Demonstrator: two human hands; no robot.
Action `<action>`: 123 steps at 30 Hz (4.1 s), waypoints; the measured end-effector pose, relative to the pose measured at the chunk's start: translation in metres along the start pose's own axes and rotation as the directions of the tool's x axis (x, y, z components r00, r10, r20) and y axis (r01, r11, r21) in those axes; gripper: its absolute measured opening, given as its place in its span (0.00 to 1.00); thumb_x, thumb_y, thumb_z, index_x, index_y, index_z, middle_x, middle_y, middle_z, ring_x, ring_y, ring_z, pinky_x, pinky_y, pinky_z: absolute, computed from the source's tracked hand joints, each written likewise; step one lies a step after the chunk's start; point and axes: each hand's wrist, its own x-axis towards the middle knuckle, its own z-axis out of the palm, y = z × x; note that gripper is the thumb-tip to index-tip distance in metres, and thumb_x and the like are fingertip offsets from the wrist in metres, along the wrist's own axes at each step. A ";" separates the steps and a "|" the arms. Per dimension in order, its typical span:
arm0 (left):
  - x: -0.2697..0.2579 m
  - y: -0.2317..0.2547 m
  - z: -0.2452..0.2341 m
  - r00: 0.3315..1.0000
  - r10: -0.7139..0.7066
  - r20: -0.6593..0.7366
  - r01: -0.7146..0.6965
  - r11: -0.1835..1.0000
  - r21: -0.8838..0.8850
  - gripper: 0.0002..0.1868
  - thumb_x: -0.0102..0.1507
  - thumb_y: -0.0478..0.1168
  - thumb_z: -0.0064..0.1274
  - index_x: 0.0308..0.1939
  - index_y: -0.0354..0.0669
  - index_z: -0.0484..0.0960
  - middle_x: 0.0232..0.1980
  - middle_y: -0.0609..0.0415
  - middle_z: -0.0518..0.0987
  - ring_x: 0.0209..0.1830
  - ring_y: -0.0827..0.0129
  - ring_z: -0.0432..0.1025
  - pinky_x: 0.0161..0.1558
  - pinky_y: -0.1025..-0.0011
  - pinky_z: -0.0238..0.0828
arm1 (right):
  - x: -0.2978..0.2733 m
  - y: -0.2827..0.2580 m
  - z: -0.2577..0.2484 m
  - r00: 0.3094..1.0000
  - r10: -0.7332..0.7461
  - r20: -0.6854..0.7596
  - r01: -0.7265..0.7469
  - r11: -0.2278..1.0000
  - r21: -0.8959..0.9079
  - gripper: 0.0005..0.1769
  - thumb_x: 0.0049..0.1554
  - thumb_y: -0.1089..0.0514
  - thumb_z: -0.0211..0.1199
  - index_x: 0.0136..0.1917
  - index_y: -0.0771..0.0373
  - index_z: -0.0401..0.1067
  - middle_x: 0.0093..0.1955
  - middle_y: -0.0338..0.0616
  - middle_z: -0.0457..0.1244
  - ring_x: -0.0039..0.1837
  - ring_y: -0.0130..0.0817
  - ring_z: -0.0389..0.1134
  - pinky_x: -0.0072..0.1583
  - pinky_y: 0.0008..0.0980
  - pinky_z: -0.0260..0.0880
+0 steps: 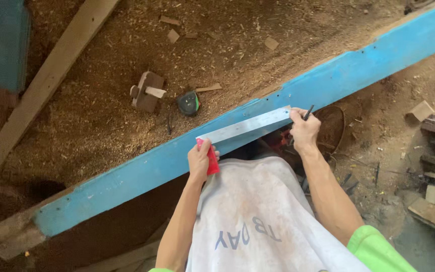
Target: The person uses a metal ruler and a red square to measure and mark a long blue-painted wooden plank. They draw straight lines and make small marks at specific intervals along the plank's length using a pencil.
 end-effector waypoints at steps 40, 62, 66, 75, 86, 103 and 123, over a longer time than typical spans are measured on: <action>-0.007 -0.003 0.092 0.896 0.213 -0.390 0.065 0.805 0.590 0.25 0.55 0.60 0.67 0.30 0.40 0.82 0.24 0.53 0.83 0.22 0.69 0.80 0.33 0.70 0.77 | 0.124 -0.064 -0.082 0.899 -0.019 0.438 0.073 0.991 -0.108 0.22 0.70 0.51 0.50 0.51 0.70 0.78 0.44 0.45 0.69 0.40 0.28 0.68 0.43 0.27 0.71; -0.008 -0.001 0.092 0.908 0.213 -0.360 0.048 0.801 0.597 0.27 0.56 0.61 0.66 0.32 0.37 0.82 0.25 0.52 0.83 0.22 0.68 0.81 0.33 0.71 0.78 | 0.108 -0.077 -0.049 0.768 -0.126 0.628 0.151 0.988 0.013 0.12 0.65 0.56 0.67 0.52 0.69 0.73 0.47 0.47 0.70 0.48 0.33 0.76 0.49 0.33 0.79; -0.011 0.002 0.094 0.908 0.219 -0.358 0.042 0.801 0.597 0.26 0.56 0.60 0.66 0.31 0.37 0.83 0.25 0.52 0.83 0.22 0.68 0.80 0.33 0.70 0.77 | 0.112 -0.082 -0.042 0.567 -0.298 0.768 0.558 0.825 -0.093 0.09 0.63 0.65 0.71 0.54 0.70 0.73 0.50 0.48 0.70 0.49 0.29 0.70 0.50 0.27 0.73; -0.011 0.012 0.094 0.926 0.170 -0.338 0.078 0.788 0.611 0.24 0.56 0.58 0.64 0.25 0.39 0.84 0.22 0.53 0.81 0.21 0.68 0.79 0.34 0.70 0.75 | 0.125 -0.086 -0.023 0.606 -0.155 0.780 0.624 0.701 -0.345 0.09 0.61 0.60 0.70 0.52 0.68 0.79 0.41 0.43 0.70 0.42 0.23 0.68 0.42 0.25 0.67; -0.012 0.013 0.094 0.919 0.146 -0.365 0.105 0.803 0.586 0.24 0.55 0.58 0.66 0.26 0.39 0.83 0.23 0.51 0.82 0.21 0.67 0.79 0.34 0.70 0.75 | 0.134 -0.085 -0.019 0.591 -0.108 0.800 0.583 0.743 -0.330 0.08 0.63 0.59 0.66 0.51 0.67 0.76 0.43 0.42 0.71 0.45 0.24 0.74 0.45 0.25 0.75; -0.014 0.013 0.097 0.911 0.168 -0.376 0.081 0.823 0.563 0.23 0.55 0.57 0.67 0.26 0.39 0.83 0.22 0.53 0.82 0.20 0.68 0.79 0.32 0.70 0.76 | 0.132 -0.085 -0.018 0.603 -0.151 0.783 0.634 0.686 -0.356 0.08 0.62 0.59 0.68 0.49 0.67 0.77 0.40 0.42 0.71 0.41 0.23 0.70 0.42 0.25 0.69; -0.018 0.018 0.097 0.911 0.173 -0.374 0.069 0.831 0.552 0.24 0.55 0.56 0.66 0.23 0.36 0.82 0.21 0.50 0.82 0.20 0.66 0.79 0.32 0.69 0.77 | 0.131 -0.079 -0.018 0.685 -0.134 0.717 0.410 0.883 -0.227 0.07 0.63 0.63 0.66 0.51 0.70 0.73 0.45 0.47 0.70 0.46 0.30 0.75 0.50 0.29 0.80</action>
